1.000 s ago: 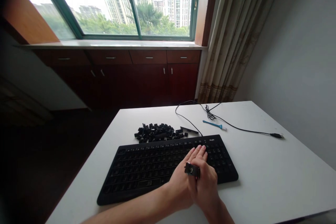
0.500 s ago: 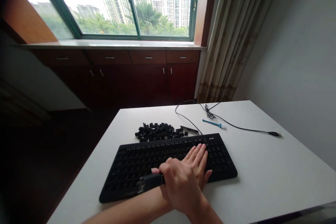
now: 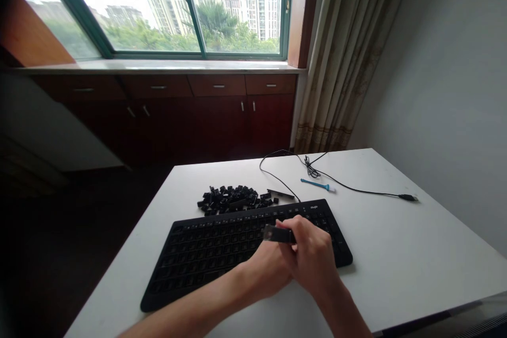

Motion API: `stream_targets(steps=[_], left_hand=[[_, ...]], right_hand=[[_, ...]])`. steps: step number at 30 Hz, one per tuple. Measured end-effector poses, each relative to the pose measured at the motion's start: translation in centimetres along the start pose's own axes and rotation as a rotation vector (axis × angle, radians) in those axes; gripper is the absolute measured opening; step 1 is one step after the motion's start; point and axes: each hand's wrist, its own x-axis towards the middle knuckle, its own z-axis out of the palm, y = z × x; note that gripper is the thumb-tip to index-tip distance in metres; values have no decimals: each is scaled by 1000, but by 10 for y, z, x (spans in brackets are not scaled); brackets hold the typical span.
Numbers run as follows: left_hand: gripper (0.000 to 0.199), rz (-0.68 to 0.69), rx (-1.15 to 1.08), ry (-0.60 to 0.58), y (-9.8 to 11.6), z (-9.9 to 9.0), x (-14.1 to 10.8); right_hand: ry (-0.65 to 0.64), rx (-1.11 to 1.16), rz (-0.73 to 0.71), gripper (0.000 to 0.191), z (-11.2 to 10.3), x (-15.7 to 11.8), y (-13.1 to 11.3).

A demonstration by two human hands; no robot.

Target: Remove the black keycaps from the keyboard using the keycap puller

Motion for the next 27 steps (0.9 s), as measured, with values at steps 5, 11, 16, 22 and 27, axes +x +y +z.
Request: stream_targets(steps=[5,11,16,22,27], left_hand=[[19,-14,-7,-15,-5,-23,8],[15,-186,140,-67,-42,-77,14],[28,-337,250,-34,-83,-105,5],[26,-401,303,-64,-95,-108,5],[26,-367,300,-71,-85,-112,9]], right_hand=[[96,-210,110,11,-10,-20,33],[95,-164,73,8,-8,-49,47],[-14,-48,-21,17,-5,-53,42],[75,-21,22,18,-9,-52,41],[264,-57,149,21,-11,-58,41]])
